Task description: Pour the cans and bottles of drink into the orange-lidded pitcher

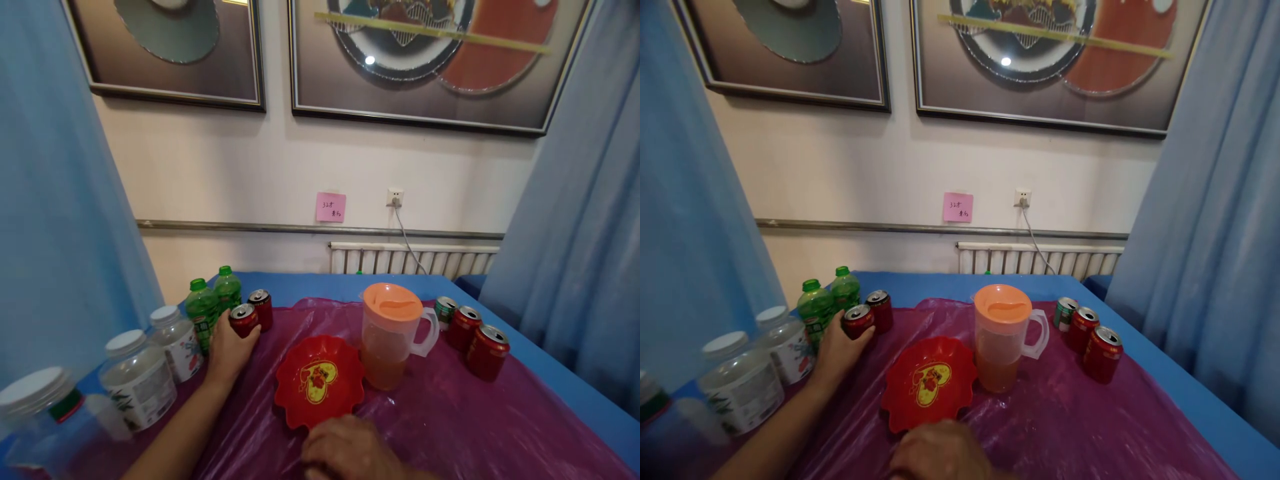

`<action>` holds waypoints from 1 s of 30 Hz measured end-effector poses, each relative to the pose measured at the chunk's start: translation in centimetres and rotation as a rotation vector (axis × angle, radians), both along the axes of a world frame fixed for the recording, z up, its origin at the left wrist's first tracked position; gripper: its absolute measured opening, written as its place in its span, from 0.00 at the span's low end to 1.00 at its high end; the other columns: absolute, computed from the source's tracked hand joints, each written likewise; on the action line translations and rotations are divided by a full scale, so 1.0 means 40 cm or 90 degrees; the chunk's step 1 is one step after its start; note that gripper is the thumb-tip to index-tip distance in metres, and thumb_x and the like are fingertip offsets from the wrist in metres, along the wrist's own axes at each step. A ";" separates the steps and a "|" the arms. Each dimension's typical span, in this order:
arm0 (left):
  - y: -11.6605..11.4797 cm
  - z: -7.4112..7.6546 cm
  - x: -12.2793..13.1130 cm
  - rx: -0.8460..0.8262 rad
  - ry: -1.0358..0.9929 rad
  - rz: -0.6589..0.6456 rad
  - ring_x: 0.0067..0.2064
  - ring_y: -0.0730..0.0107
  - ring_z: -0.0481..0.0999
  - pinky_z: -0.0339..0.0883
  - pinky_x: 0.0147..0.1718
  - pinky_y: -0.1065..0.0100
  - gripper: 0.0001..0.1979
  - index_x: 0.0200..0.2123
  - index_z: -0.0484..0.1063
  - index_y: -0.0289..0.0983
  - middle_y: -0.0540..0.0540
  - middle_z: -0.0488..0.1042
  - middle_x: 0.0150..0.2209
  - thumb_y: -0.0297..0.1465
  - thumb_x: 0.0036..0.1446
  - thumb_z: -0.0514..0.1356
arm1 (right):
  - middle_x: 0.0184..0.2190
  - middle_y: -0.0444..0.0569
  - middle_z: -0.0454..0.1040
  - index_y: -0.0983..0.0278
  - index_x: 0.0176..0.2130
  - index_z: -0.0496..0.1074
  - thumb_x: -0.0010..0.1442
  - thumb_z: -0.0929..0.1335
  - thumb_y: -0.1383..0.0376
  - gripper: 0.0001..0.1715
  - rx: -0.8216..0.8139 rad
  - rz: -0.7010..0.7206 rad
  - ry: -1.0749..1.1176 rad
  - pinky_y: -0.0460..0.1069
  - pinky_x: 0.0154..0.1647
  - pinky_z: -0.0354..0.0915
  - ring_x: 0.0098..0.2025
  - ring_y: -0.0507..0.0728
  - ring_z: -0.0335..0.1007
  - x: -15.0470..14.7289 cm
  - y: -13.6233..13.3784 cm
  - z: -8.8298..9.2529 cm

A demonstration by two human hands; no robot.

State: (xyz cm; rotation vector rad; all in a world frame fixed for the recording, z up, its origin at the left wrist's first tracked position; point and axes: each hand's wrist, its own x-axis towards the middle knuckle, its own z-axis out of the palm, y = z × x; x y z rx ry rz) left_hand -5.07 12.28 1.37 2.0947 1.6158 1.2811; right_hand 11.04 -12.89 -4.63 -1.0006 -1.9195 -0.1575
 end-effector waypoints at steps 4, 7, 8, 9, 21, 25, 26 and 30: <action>0.023 -0.009 -0.002 -0.025 0.005 0.011 0.61 0.39 0.71 0.66 0.58 0.49 0.39 0.60 0.60 0.25 0.24 0.69 0.60 0.40 0.49 0.62 | 0.38 0.50 0.81 0.61 0.46 0.73 0.67 0.62 0.68 0.12 -0.041 -0.004 0.113 0.47 0.40 0.74 0.39 0.54 0.79 0.074 -0.015 0.098; 0.034 -0.007 -0.009 -0.023 0.017 0.019 0.60 0.38 0.71 0.65 0.58 0.47 0.36 0.57 0.63 0.29 0.25 0.71 0.58 0.41 0.47 0.63 | 0.40 0.51 0.81 0.61 0.48 0.72 0.65 0.63 0.71 0.13 -0.002 -0.015 0.166 0.48 0.43 0.75 0.42 0.55 0.79 0.095 -0.010 0.088; 0.035 -0.005 -0.011 -0.024 0.021 0.020 0.60 0.36 0.71 0.65 0.58 0.46 0.35 0.55 0.66 0.30 0.26 0.73 0.56 0.41 0.45 0.64 | 0.40 0.51 0.81 0.61 0.48 0.72 0.65 0.64 0.71 0.14 0.011 -0.014 0.169 0.48 0.43 0.75 0.42 0.55 0.79 0.099 -0.010 0.078; 0.034 -0.004 -0.013 -0.026 0.025 0.022 0.58 0.35 0.72 0.66 0.57 0.46 0.33 0.53 0.68 0.31 0.27 0.74 0.54 0.42 0.44 0.65 | 0.40 0.51 0.81 0.61 0.49 0.72 0.65 0.64 0.71 0.14 0.024 -0.015 0.166 0.47 0.43 0.75 0.42 0.55 0.79 0.103 -0.010 0.068; -0.244 0.110 0.111 0.036 -0.013 -0.205 0.49 0.48 0.79 0.73 0.49 0.52 0.32 0.51 0.69 0.39 0.41 0.78 0.49 0.49 0.45 0.67 | 0.51 0.56 0.77 0.57 0.62 0.62 0.63 0.68 0.61 0.29 0.070 -0.166 0.183 0.59 0.50 0.76 0.51 0.64 0.77 0.111 -0.007 0.020; -0.359 0.108 0.165 -0.020 -0.026 -0.384 0.43 0.52 0.81 0.76 0.43 0.57 0.30 0.50 0.69 0.43 0.45 0.80 0.44 0.45 0.45 0.70 | 0.59 0.60 0.71 0.59 0.67 0.53 0.53 0.76 0.52 0.52 0.016 -0.239 0.210 0.65 0.55 0.72 0.59 0.71 0.70 0.117 -0.002 -0.011; -0.379 0.100 0.175 -0.040 -0.037 -0.408 0.43 0.52 0.81 0.77 0.42 0.57 0.31 0.50 0.68 0.43 0.45 0.80 0.44 0.45 0.44 0.70 | 0.59 0.61 0.70 0.59 0.68 0.51 0.50 0.77 0.52 0.56 0.006 -0.247 0.217 0.64 0.54 0.73 0.58 0.71 0.71 0.118 0.000 -0.020; -0.427 0.068 0.198 -0.091 -0.084 -0.432 0.43 0.48 0.82 0.78 0.41 0.53 0.34 0.51 0.68 0.44 0.42 0.80 0.44 0.45 0.40 0.72 | 0.59 0.60 0.70 0.59 0.69 0.47 0.50 0.77 0.58 0.58 -0.013 -0.280 0.239 0.61 0.51 0.75 0.55 0.69 0.74 0.119 0.011 -0.040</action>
